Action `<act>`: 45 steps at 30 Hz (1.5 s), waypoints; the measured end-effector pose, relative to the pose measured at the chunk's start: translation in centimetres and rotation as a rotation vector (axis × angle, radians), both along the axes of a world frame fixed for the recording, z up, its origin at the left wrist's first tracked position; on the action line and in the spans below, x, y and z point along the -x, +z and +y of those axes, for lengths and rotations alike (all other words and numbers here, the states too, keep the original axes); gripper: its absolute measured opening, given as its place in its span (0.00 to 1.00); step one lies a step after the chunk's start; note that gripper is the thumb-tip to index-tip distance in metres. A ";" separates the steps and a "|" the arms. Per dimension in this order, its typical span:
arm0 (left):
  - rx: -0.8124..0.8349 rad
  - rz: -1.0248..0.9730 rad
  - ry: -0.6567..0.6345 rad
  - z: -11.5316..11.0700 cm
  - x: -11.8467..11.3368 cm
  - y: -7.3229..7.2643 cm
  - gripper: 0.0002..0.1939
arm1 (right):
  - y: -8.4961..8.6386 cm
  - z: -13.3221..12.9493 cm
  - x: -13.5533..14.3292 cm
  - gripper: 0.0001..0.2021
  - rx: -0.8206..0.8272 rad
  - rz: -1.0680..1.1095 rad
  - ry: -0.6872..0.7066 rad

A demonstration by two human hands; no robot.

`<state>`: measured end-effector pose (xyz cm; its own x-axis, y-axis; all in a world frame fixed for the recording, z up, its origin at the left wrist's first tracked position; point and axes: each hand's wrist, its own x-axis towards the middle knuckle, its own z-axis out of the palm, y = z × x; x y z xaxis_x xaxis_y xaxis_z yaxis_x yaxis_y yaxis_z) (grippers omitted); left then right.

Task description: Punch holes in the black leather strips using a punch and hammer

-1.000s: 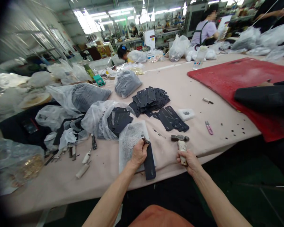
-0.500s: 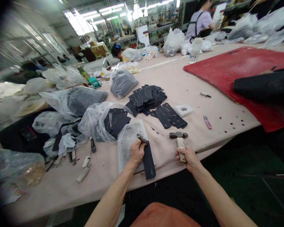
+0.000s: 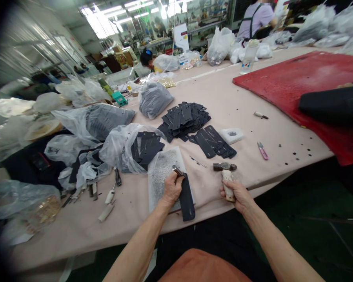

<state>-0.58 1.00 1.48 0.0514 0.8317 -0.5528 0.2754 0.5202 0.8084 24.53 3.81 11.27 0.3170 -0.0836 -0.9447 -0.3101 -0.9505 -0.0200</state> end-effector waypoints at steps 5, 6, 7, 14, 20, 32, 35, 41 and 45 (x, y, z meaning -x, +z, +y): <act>0.054 -0.015 0.002 0.1 0.0 0.1 0.06 | -0.2 -0.2 0.0 0.15 -0.019 -0.002 -0.002; 0.057 -0.008 0.005 0.0 0.0 0.1 0.06 | -0.2 -0.2 0.0 0.15 -0.015 -0.006 0.000; 0.055 0.002 0.006 0.0 0.0 0.0 0.06 | -0.2 -0.1 0.1 0.15 -0.011 -0.010 -0.002; 0.017 0.099 -0.029 -0.4 -0.1 -0.3 0.06 | -0.4 0.1 1.2 0.14 -0.044 -0.037 -0.010; -0.002 0.116 -0.050 -0.5 -0.2 -0.2 0.06 | 0.2 1.2 3.0 0.12 -0.118 -0.159 0.277; -0.058 0.255 -0.142 -0.5 -0.6 -1.0 0.08 | 8.9 12.5 10.1 0.30 -0.955 -0.214 1.625; -0.048 0.270 -0.138 -0.7 -0.6 -1.2 0.08 | 7.7 12.1 9.7 0.29 -0.829 -0.166 1.879; -0.056 0.247 -0.138 -0.5 -0.5 -1.2 0.08 | 10.6 15.6 11.0 0.29 -1.069 -0.370 1.645; -0.059 0.235 -0.143 -0.6 -0.5 -1.3 0.08 | 10.0 14.4 11.2 0.32 -1.197 -0.394 1.613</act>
<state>-0.04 0.44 0.20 0.0465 0.8566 -0.5138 0.5264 0.4162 0.7414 13.37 18.18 21.29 -0.3881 0.9039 -0.1798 0.7991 0.2328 -0.5543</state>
